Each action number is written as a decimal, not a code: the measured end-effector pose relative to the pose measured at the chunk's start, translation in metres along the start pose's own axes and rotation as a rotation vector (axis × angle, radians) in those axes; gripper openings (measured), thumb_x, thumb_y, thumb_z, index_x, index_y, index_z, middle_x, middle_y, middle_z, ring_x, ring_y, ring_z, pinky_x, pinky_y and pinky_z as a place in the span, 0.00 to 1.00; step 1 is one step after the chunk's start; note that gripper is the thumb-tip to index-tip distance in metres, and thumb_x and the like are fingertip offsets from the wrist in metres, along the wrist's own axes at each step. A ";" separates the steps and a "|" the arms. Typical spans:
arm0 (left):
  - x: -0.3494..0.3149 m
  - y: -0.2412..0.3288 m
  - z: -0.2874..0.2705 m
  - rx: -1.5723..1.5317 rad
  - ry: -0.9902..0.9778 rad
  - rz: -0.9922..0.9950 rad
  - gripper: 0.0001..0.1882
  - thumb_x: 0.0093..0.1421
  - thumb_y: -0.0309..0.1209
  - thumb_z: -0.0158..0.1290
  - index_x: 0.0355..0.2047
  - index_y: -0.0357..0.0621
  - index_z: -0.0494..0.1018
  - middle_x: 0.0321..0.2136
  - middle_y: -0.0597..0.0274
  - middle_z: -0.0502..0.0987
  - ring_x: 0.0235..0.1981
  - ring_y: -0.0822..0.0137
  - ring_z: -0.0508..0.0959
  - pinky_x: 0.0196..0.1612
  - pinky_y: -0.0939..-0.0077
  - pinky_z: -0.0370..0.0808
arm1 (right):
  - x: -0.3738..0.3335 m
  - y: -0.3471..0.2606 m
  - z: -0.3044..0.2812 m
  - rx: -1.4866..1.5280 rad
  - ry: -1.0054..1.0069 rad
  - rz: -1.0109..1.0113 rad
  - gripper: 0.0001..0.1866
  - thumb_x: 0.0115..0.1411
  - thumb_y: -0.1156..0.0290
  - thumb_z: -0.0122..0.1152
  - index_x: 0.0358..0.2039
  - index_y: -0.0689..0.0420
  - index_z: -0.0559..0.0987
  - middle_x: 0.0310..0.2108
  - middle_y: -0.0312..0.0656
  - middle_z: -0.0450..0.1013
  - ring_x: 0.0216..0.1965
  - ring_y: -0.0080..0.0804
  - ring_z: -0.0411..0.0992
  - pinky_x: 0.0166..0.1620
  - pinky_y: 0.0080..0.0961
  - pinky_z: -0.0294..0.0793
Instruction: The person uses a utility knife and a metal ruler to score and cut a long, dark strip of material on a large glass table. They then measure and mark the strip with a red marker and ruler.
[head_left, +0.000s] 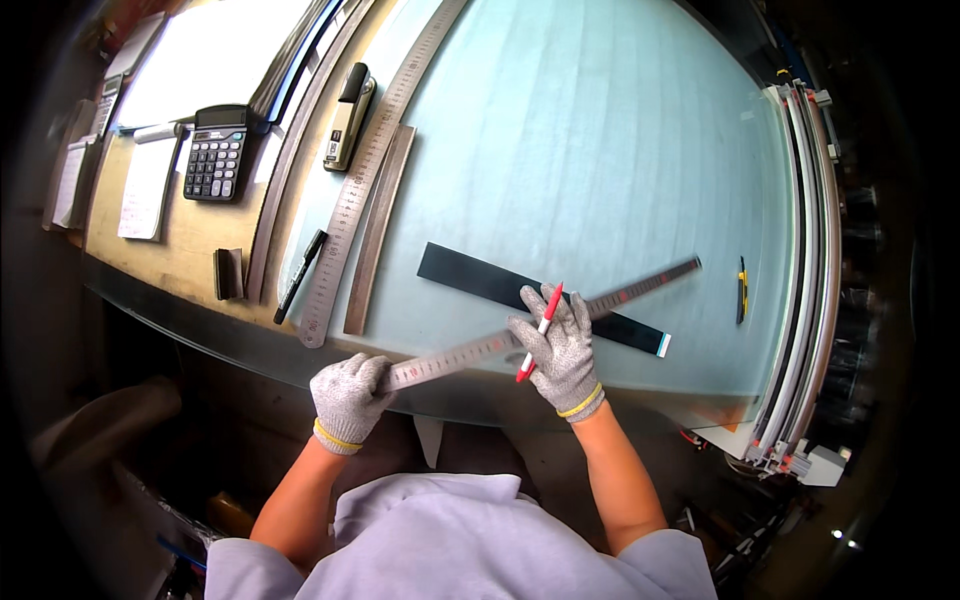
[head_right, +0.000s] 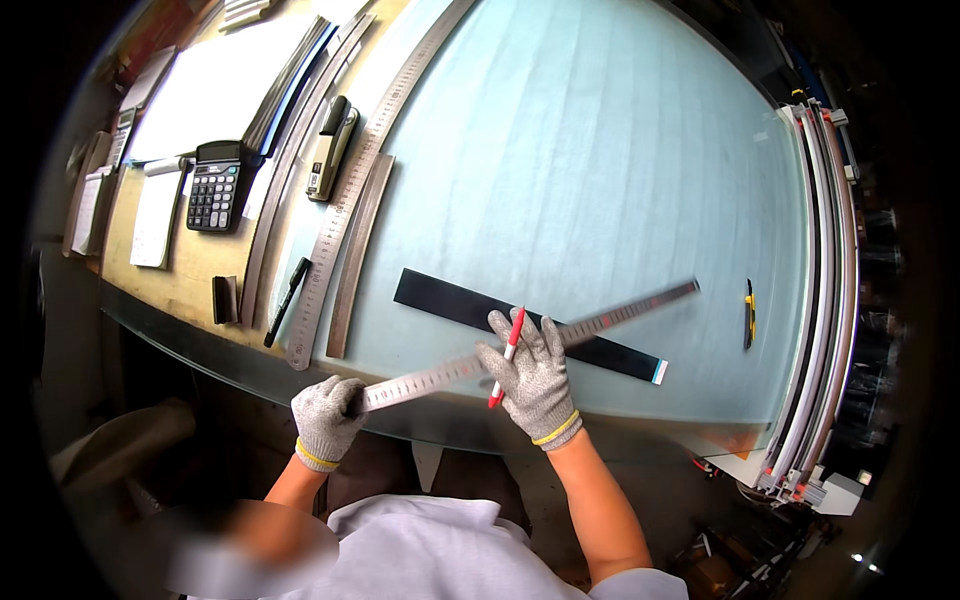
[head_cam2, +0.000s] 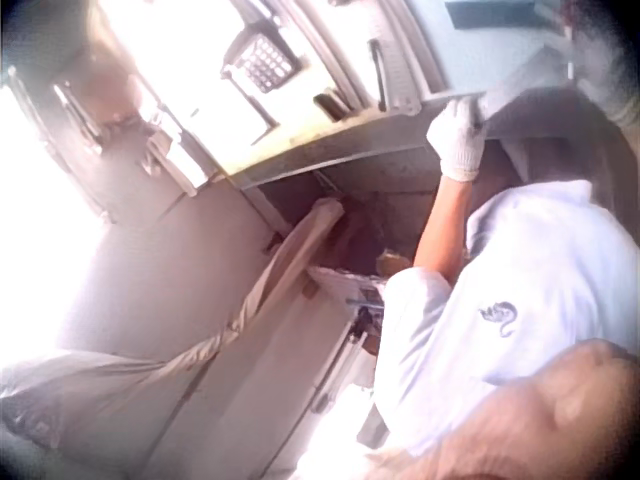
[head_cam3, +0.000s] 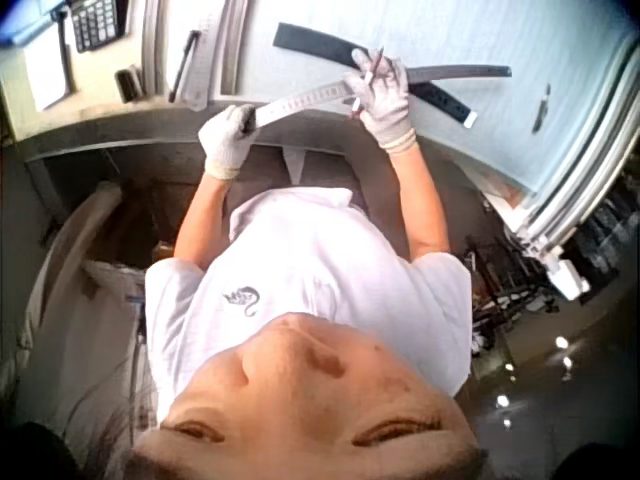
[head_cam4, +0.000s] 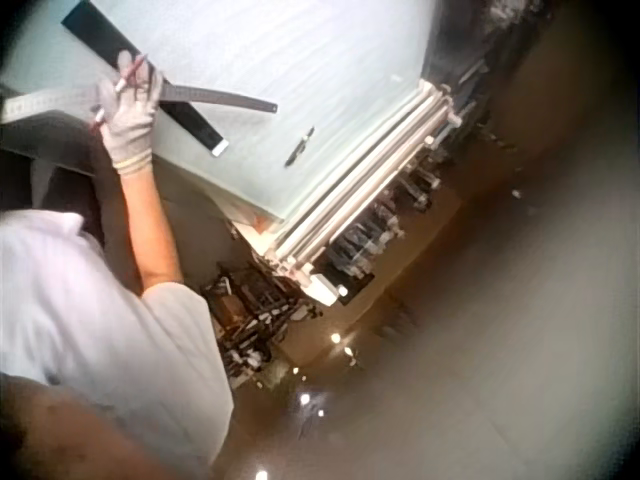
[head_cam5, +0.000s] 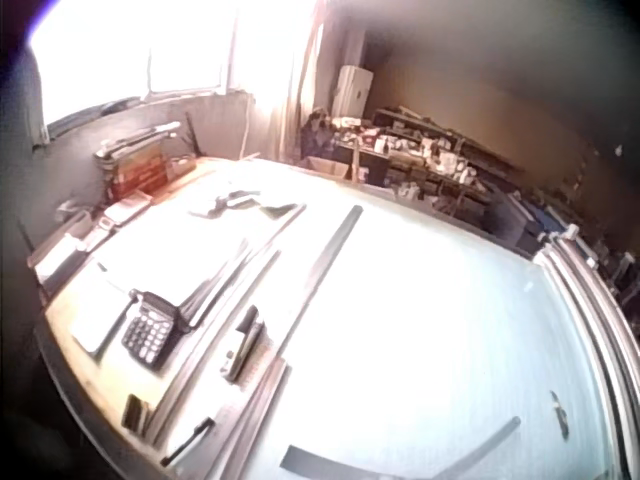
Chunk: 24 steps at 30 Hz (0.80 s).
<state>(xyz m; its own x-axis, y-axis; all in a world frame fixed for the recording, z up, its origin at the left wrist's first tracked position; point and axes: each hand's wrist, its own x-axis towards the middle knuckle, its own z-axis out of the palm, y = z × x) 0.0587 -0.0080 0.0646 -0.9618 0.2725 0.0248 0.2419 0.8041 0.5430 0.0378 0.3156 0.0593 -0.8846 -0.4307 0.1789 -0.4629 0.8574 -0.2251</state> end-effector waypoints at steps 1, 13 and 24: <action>0.002 -0.005 0.000 -0.017 0.006 -0.013 0.15 0.43 0.25 0.66 0.34 0.46 0.80 0.29 0.58 0.80 0.29 0.52 0.81 0.34 0.60 0.78 | 0.002 0.002 0.007 -0.057 -0.035 0.000 0.23 0.57 0.60 0.68 0.54 0.47 0.79 0.67 0.50 0.69 0.69 0.54 0.64 0.72 0.57 0.54; 0.026 -0.068 -0.003 -0.123 0.266 -0.301 0.26 0.50 0.28 0.69 0.51 0.44 0.78 0.32 0.54 0.79 0.28 0.52 0.80 0.33 0.64 0.77 | 0.085 -0.053 0.082 0.203 0.234 0.328 0.27 0.45 0.68 0.81 0.47 0.53 0.80 0.56 0.47 0.77 0.55 0.51 0.73 0.58 0.44 0.71; 0.028 -0.085 0.003 -0.037 0.198 -0.266 0.34 0.51 0.31 0.69 0.60 0.48 0.75 0.31 0.55 0.78 0.27 0.54 0.80 0.31 0.64 0.77 | 0.087 -0.050 0.091 -0.008 0.261 0.159 0.20 0.49 0.74 0.78 0.43 0.59 0.81 0.47 0.51 0.81 0.46 0.53 0.80 0.51 0.43 0.79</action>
<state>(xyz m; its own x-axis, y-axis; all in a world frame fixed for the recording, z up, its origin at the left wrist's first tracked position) 0.0114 -0.0674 0.0169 -0.9977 -0.0552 0.0394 -0.0220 0.8128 0.5821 -0.0212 0.2093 -0.0013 -0.9010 -0.2053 0.3822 -0.3188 0.9108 -0.2623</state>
